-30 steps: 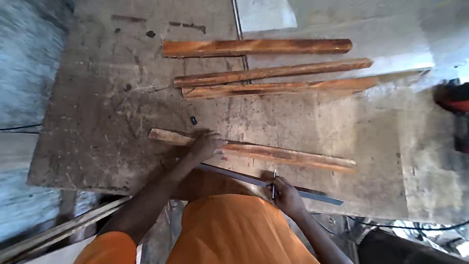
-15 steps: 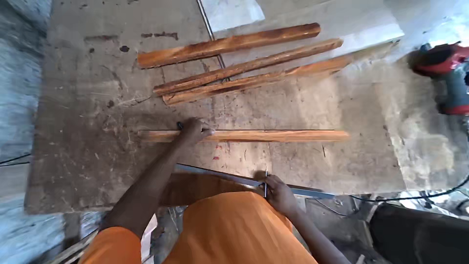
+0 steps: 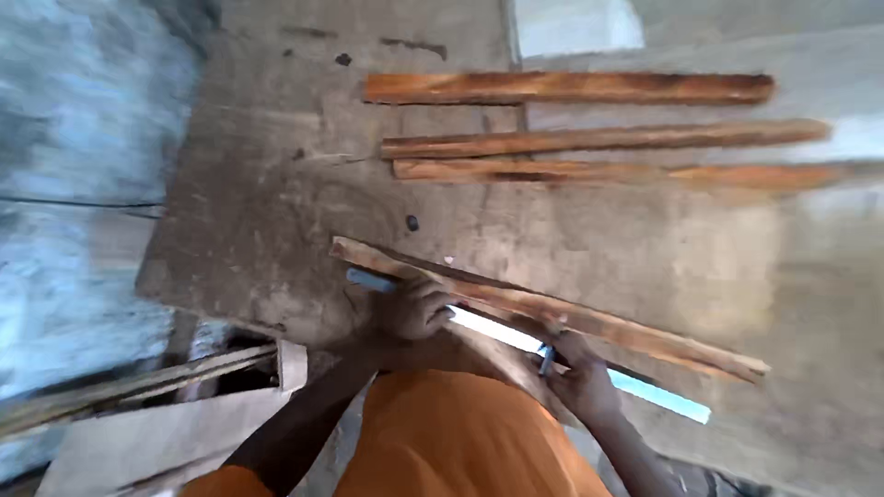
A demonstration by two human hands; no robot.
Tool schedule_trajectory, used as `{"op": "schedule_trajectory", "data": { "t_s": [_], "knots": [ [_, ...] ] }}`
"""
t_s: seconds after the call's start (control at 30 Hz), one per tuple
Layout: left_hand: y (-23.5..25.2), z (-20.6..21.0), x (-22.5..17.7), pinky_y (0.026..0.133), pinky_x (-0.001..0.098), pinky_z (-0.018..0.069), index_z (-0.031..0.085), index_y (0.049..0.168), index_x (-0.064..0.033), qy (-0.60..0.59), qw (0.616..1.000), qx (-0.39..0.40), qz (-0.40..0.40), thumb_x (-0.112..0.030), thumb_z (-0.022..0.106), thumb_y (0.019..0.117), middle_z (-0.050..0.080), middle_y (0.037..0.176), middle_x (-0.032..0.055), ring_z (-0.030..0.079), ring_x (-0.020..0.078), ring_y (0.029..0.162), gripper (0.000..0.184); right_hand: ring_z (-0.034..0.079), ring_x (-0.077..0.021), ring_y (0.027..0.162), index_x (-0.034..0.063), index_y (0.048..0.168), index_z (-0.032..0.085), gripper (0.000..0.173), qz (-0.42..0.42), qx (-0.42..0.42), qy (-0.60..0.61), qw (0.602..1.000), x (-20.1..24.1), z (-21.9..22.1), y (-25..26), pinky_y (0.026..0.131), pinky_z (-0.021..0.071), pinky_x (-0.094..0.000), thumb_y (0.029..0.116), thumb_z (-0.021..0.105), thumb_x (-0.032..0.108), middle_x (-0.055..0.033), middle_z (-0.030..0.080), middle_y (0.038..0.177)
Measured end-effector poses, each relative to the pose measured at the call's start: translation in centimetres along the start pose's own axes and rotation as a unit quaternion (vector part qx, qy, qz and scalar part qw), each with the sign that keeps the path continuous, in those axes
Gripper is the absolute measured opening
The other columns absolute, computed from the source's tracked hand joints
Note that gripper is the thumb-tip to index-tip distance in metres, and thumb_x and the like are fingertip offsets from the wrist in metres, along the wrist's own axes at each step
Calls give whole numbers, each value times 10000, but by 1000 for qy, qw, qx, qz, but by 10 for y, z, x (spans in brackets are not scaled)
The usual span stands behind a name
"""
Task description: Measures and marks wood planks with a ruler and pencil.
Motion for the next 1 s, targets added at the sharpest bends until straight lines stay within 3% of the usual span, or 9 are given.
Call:
{"op": "schedule_trajectory", "data": {
  "t_s": [0.07,0.17,0.37,0.47,0.6,0.67,0.77,0.9,1.0],
  "knots": [
    [-15,-11,9,1102,409,485,747,1218,-214,52,999,-2,-7,-395,680,977,707,1258,-2,628,172,1229,309,680,-277,932,47,1128,738,360,-37,4,-4,999,1,1,21,826,576,-518,866,682,287,-132,698,1040],
    [-28,-27,43,1108,417,479,761,1184,-224,102,993,-27,-60,-288,682,984,697,1264,-15,607,183,1257,225,665,-262,932,76,1175,739,387,-80,6,-8,997,8,8,50,835,559,-486,895,648,326,-126,697,1044],
    [-31,-47,86,1074,414,514,774,1123,-219,124,984,-78,-99,-239,679,990,714,1217,-18,626,187,1230,164,669,-201,923,165,1269,720,413,-64,18,-6,998,5,26,76,784,576,-426,923,674,385,-82,698,1090],
    [-30,-51,97,1062,403,525,783,1105,-243,144,978,-87,-119,-285,671,995,723,1202,-37,639,171,1214,163,654,-321,1005,146,1261,721,390,-52,13,-42,998,7,35,80,850,550,-534,901,658,283,-154,675,1119],
    [-31,-53,102,1053,387,531,786,1103,-268,162,976,-97,-104,-333,662,998,727,1203,-65,643,143,1208,174,614,-407,1029,144,1236,732,362,-27,-12,-88,996,8,41,81,851,515,-595,913,665,294,-204,631,1125],
    [-32,-53,103,1063,386,525,787,1100,-253,151,979,-94,-99,-322,669,997,724,1206,-60,637,143,1216,172,615,-414,1029,151,1227,736,378,-31,-18,-115,993,12,43,80,875,500,-599,915,633,336,-203,641,1114],
    [-32,-53,102,1053,386,529,786,1084,-242,153,980,-89,-92,-289,651,1009,730,1194,-54,648,151,1200,162,621,-427,1043,122,1206,736,340,-45,-7,-113,992,18,44,79,892,501,-609,927,625,280,-209,655,1116],
    [-29,-63,99,981,395,557,799,1030,-221,189,974,-103,-75,-231,630,1008,773,1082,-23,709,182,1079,171,668,-353,1120,68,1117,748,247,-47,14,-85,995,29,39,82,961,534,-560,990,588,207,-146,717,1177],
    [-28,-62,104,1024,395,533,794,1082,-233,184,974,-98,-89,-238,625,1017,756,1118,-25,686,182,1123,181,669,-353,1095,74,1140,742,252,-37,-4,-89,995,27,43,85,943,537,-562,997,589,214,-147,715,1152]
  ]
}}
Point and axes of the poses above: each hand's wrist, its own y-axis towards the middle knuckle, its own z-axis out of the palm, x = y × z, the point moved 10 cm from there along y, towards the middle knuckle
